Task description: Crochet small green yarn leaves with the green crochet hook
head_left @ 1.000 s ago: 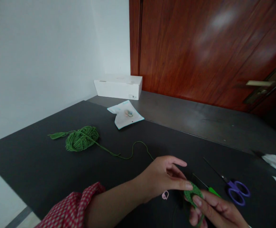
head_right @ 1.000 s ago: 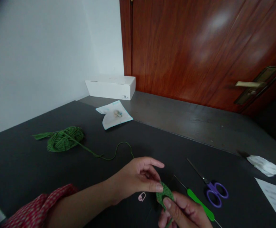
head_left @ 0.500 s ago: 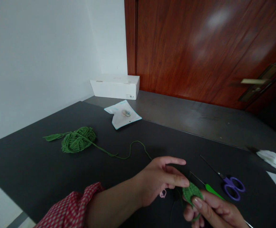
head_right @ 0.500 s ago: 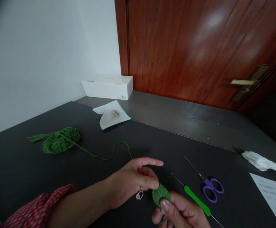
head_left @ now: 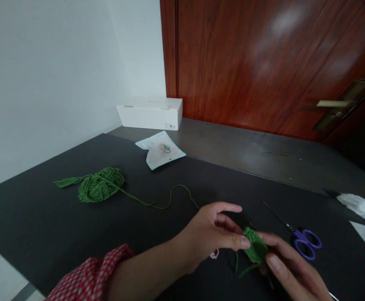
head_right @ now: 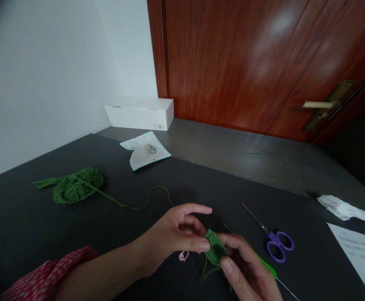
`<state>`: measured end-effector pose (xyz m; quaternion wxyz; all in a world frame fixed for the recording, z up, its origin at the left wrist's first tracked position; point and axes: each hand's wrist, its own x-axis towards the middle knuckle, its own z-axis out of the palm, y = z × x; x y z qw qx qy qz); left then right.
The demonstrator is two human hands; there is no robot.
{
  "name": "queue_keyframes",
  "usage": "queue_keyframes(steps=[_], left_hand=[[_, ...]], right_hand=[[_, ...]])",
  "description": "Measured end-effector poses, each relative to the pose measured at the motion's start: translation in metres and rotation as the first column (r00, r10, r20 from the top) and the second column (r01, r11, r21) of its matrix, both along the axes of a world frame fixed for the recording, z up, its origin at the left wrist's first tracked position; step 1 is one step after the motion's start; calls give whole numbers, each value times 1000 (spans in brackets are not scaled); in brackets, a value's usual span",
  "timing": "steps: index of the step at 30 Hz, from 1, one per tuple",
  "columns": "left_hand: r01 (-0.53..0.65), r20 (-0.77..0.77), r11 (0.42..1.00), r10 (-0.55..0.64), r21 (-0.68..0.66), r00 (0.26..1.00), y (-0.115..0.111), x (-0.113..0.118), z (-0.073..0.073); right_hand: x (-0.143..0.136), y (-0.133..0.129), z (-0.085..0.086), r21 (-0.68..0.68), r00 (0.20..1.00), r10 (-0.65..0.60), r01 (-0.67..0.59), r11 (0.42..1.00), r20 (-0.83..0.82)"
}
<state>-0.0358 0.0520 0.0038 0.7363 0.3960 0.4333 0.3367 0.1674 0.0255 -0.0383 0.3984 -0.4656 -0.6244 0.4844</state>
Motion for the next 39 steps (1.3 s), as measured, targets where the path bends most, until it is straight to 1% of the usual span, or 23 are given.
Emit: queue_keyframes(steps=[2, 3, 10, 14, 19, 21, 23, 25, 27, 32, 35, 39], left_hand=[[6, -15, 1000, -7, -6, 1000, 0, 1, -1], [6, -17, 1000, -6, -3, 1000, 0, 2, -1], [-3, -4, 999, 3, 43, 1000, -4, 6, -4], [-1, -15, 996, 3, 92, 1000, -6, 8, -6], [-12, -28, 990, 16, 144, 999, -9, 11, -9], [-14, -44, 986, 21, 165, 999, -10, 13, -11], [-19, -51, 982, 29, 186, 998, -10, 13, -12], [-26, -46, 983, 35, 184, 998, -8, 13, -14], [-33, -29, 989, 37, 143, 999, -6, 12, -14], [-50, -15, 998, 51, 32, 999, -3, 8, -9], [-48, -12, 998, 48, 28, 999, -2, 5, -7], [-73, -6, 994, 74, 86, 997, 1, 4, -6]], right_hand=[[3, 0, -3, 34, 997, -64, 65, 997, -32], [3, 1, -3, 32, 996, -71, 72, 997, -47], [-4, -1, 3, -41, 997, -18, 15, 999, -76], [-8, -3, 7, -35, 998, 6, -8, 999, -62], [-13, -4, 9, 13, 1000, -12, 13, 1000, -6], [-13, -4, 10, 63, 999, -20, 18, 998, 30], [-12, -4, 10, 116, 997, -18, 9, 993, 76], [-12, -4, 10, 130, 994, -6, -8, 992, 113], [-12, -4, 9, 91, 994, -5, -5, 996, 106], [-13, -5, 7, -15, 998, -70, 70, 997, 6], [-13, -4, 6, -73, 997, -71, 70, 995, -11], [-10, -3, 1, -168, 998, -58, 53, 984, -28]])
